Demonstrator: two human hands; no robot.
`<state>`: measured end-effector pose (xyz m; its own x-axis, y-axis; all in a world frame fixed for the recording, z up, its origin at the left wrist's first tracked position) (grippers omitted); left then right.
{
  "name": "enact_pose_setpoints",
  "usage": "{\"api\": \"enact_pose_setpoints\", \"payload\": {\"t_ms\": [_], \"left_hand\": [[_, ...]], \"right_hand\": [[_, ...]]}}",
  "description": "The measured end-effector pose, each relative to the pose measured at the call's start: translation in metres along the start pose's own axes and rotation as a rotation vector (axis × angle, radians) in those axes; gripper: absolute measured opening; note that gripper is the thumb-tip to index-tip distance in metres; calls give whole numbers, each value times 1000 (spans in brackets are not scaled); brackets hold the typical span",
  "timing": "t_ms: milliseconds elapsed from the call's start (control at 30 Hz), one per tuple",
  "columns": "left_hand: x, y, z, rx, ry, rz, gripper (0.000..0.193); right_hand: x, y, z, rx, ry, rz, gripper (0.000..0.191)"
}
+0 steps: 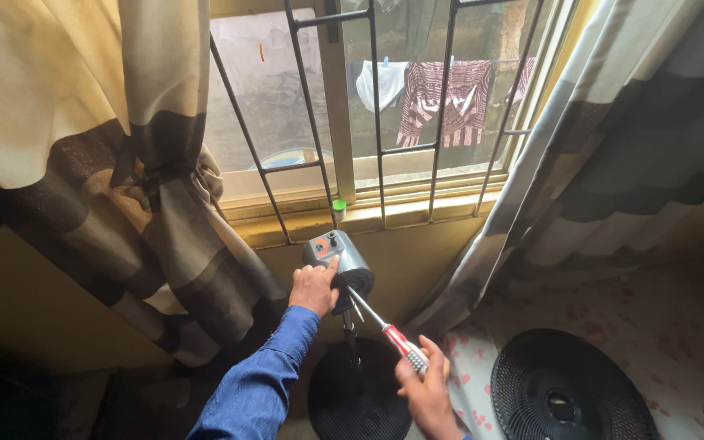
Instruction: The person sits beside a window and uses a red-handled screwdriver to turn screws on a small gray electric appliance, holding the appliance steady with the other hand and repositioning it to reach different screws around its body.
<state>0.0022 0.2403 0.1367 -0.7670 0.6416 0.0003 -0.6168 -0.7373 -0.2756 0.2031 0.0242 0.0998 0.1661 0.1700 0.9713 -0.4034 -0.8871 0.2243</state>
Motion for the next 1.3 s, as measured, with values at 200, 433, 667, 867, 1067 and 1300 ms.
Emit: {"api": "enact_pose_setpoints", "payload": {"t_ms": [200,433,667,867,1067,1300], "left_hand": [[6,0,3,6,42,-29,74],[12,-2,5,47,116,25,79],[19,-4,1,66,95,65,94],[23,-6,2,86,73,41,92],[19,-12,4,130,14,34,90],[19,-8,4,111,38,17,91]], "right_hand": [[25,25,-8,-119,450,493,24],[30,18,-8,-45,281,331,34],[2,13,-10,-84,509,-262,35],[29,31,-26,11,398,545,39],[31,21,-17,-153,415,288,31],[45,35,-26,-60,476,512,35]]}}
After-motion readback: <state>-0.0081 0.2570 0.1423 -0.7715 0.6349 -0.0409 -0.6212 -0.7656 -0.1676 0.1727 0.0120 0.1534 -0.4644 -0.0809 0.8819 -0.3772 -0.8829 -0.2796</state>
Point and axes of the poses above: each hand's wrist, its own y-axis away from the middle knuckle, its own z-axis out of the back of the hand, x = y × z, the point moved 5 cm from there along -y, towards the middle knuckle, and after that the axes turned 15 degrees about -z, right-handed, at the moved point
